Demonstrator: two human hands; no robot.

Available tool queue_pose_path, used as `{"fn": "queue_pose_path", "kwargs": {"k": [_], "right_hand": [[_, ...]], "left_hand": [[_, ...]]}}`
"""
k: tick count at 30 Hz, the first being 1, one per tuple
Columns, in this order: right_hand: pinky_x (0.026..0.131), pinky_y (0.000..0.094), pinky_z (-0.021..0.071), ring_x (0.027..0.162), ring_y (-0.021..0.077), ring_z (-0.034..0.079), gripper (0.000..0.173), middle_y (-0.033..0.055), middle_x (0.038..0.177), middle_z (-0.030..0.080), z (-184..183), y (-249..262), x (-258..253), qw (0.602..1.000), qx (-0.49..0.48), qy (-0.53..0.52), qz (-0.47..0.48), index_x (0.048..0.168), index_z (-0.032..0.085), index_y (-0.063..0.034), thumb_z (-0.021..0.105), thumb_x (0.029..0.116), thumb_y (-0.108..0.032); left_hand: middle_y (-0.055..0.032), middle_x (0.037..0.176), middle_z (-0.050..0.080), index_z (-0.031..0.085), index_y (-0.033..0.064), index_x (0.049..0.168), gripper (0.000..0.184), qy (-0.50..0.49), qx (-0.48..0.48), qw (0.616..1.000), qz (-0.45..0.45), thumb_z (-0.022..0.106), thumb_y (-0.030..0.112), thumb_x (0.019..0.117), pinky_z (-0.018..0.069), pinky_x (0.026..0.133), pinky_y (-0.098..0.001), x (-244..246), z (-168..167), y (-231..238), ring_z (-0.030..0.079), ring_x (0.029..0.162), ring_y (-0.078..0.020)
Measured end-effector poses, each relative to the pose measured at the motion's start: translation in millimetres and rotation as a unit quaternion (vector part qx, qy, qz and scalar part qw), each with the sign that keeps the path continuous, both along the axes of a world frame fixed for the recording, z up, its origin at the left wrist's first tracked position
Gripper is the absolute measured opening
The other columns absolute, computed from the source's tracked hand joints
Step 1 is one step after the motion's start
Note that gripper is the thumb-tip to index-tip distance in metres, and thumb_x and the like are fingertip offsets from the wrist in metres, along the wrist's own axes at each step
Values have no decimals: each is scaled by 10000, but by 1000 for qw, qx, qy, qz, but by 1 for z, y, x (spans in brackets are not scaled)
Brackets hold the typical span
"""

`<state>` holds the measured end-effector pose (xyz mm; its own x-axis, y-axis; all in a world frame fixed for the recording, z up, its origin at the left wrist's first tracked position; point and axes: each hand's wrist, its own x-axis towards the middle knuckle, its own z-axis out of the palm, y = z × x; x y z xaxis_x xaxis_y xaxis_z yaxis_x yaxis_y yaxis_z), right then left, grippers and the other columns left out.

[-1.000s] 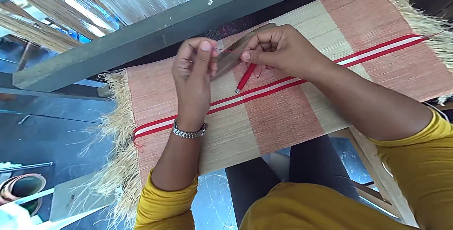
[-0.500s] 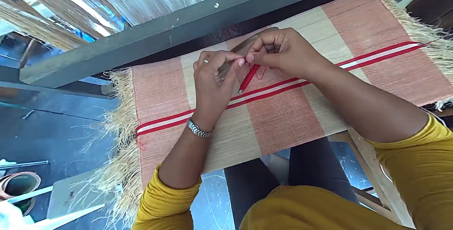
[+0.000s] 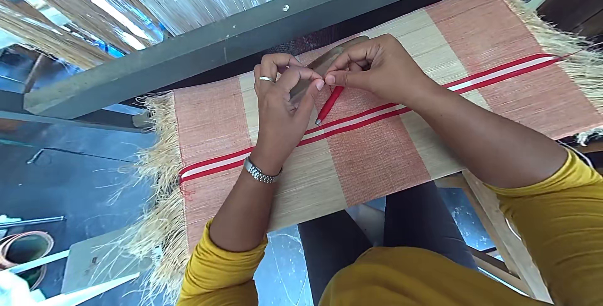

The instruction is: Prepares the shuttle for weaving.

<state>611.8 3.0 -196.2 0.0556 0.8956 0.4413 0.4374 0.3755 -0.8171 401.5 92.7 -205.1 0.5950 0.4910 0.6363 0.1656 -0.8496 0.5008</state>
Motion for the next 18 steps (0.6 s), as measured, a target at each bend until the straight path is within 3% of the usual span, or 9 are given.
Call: {"fn": "queue_pose_path", "kwargs": {"k": [7,11,15,18], "right_hand": [[451,184,326,474,11,402,94,-71,566,496,5,-1,6,1000,-28,0,11,951,723,-64,712,965,-157],[449,189,337,474,17,409,74,-71,569,486,6,-1,8,999,-39,14,0,932,711,-76,700,955,-145],[449,181,347,474,13,421,64,-68,568,497,7,-2,5,999,-45,25,5,923,709,-75,704,953,-131],[445,172,347,472,4,423,63,-71,566,500,6,-3,3,999,-46,24,14,918,712,-72,700,950,-124]], "left_hand": [[-40,1204,582,760,161,1051,178,-11,26,999,41,656,298,1005,371,994,-433,-4,2,6,491,1176,-209],[-95,1256,559,696,115,1219,261,-39,45,997,54,575,259,1039,445,873,-337,-4,4,7,522,1142,-203],[-50,1263,627,719,166,1241,302,-18,45,999,14,698,311,977,378,982,-485,1,1,-2,524,1197,-234],[18,1146,718,740,160,1171,224,-25,9,1000,-5,719,257,970,361,1053,-522,4,-6,-6,593,1171,-167]]}}
